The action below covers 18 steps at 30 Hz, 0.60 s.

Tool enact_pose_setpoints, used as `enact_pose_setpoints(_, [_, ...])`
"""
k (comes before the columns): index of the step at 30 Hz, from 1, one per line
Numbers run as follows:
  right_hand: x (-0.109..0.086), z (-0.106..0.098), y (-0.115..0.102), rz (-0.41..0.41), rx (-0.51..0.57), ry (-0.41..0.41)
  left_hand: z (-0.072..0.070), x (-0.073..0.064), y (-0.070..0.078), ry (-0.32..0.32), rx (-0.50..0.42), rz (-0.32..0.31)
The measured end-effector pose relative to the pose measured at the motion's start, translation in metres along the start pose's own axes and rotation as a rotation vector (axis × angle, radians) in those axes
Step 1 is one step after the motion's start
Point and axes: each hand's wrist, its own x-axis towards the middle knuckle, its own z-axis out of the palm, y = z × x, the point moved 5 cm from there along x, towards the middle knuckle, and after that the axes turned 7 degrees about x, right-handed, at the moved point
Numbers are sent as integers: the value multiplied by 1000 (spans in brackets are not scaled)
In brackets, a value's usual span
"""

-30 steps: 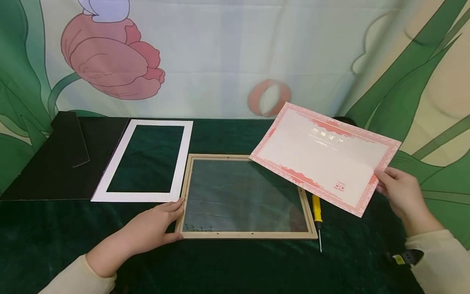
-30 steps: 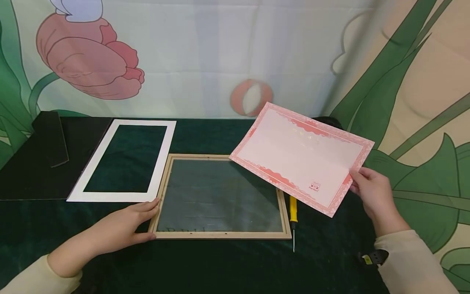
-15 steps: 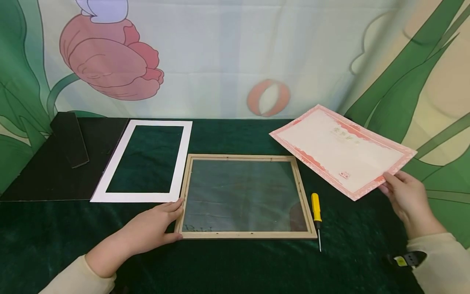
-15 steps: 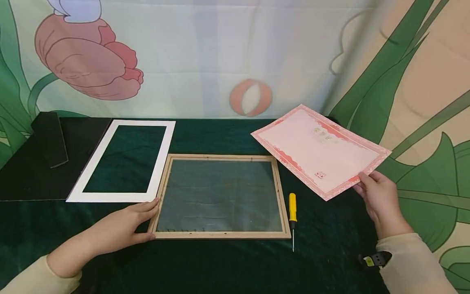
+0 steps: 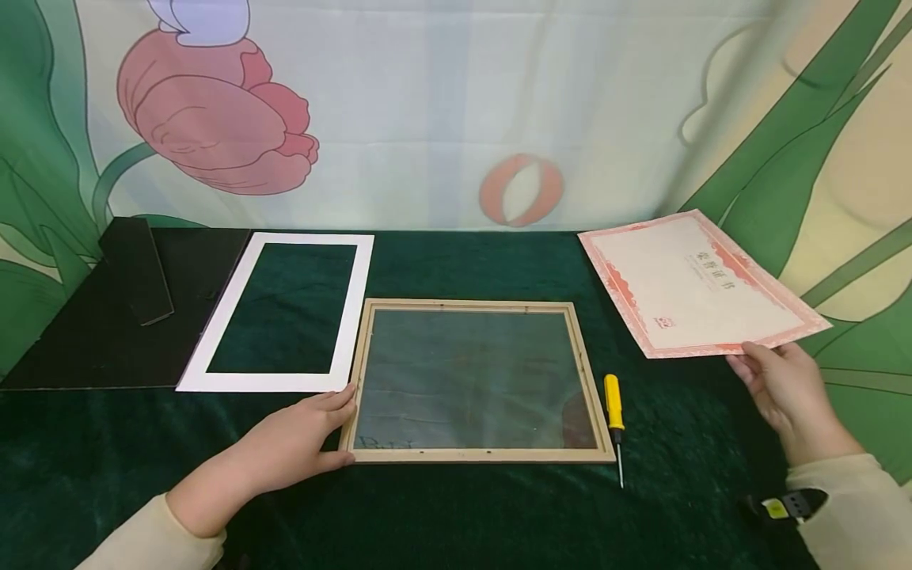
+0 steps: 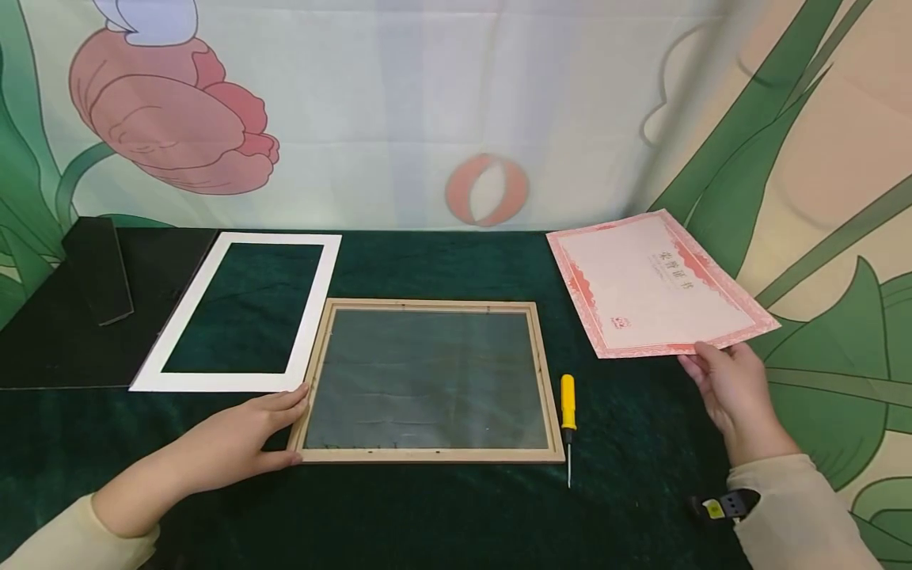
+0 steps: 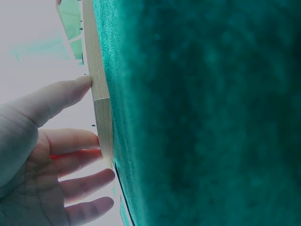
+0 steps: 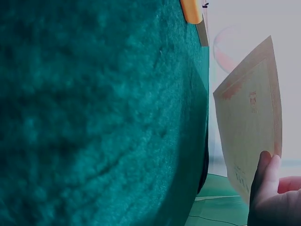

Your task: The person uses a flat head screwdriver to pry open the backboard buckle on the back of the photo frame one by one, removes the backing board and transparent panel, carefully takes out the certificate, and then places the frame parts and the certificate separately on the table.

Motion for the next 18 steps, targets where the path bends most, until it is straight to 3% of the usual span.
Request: enact_pose_setpoints(18, [10, 6, 17, 77, 81, -85, 0, 0, 0, 17, 5, 2])
